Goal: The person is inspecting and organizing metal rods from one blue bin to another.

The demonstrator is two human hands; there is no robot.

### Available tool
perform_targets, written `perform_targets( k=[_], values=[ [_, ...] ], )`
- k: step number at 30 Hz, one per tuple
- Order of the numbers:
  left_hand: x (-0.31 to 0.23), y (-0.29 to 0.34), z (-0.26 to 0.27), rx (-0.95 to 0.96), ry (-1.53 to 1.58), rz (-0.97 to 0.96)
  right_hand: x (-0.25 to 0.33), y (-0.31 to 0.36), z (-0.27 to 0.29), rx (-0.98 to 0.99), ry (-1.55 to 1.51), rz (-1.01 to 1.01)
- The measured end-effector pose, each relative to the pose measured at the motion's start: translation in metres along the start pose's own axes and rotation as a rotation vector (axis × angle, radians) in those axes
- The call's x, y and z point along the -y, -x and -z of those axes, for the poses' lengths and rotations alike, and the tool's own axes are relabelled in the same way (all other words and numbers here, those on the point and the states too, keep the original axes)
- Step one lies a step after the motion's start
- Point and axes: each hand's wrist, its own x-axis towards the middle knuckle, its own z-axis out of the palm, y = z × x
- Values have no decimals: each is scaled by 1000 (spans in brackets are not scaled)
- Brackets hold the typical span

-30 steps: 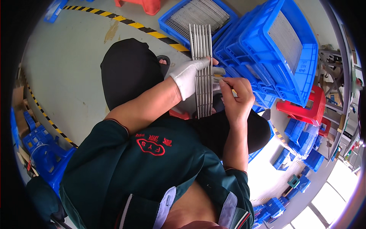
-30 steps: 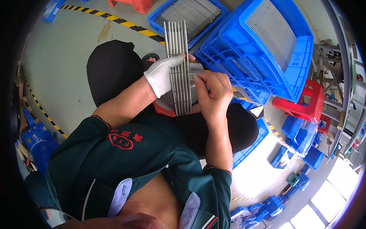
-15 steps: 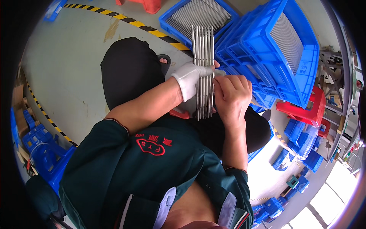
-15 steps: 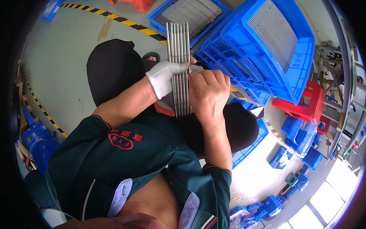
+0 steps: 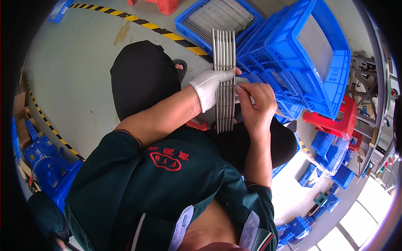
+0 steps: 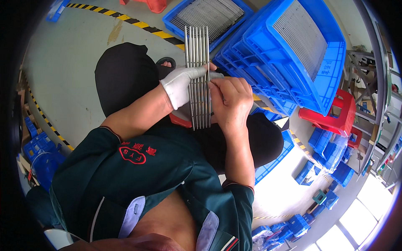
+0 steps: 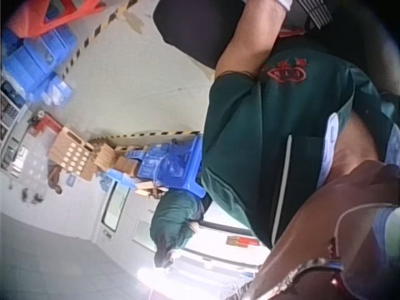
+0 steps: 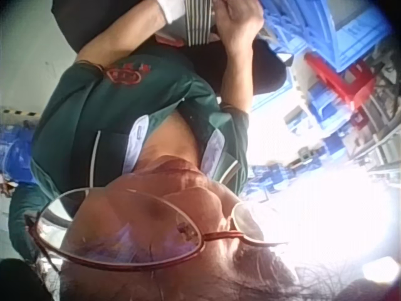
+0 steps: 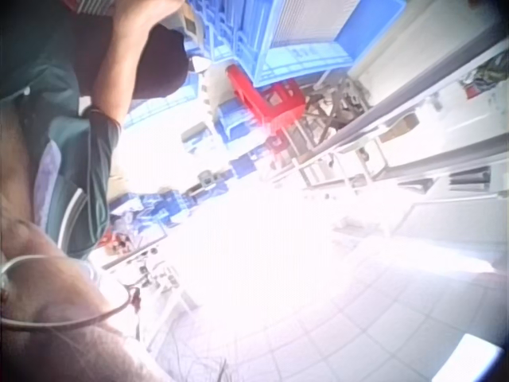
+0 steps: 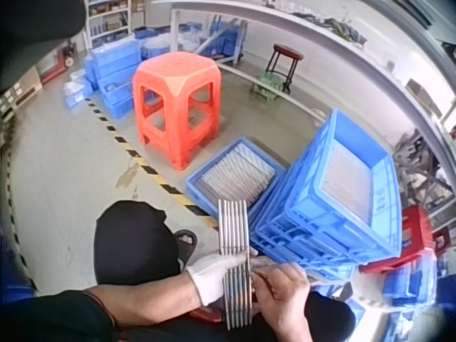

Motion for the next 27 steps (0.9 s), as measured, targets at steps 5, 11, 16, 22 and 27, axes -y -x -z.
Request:
perform_targets(
  k=[5,11,16,22,27],
  values=[
    [4,-7,9,-10,-65,-39,10,-4,4,42,144,113],
    [1,-3,4,-24,-65,-48,3,-1,-1,29,95,60],
    [2,-4,7,-20,-65,-35,10,-5,1,40,120,125],
    [0,-5,2,-63,-96,-28,8,-7,0,46,121,119],
    [-5,2,4,-24,-7,-28,2,-8,-3,33,58,79]
  ],
)
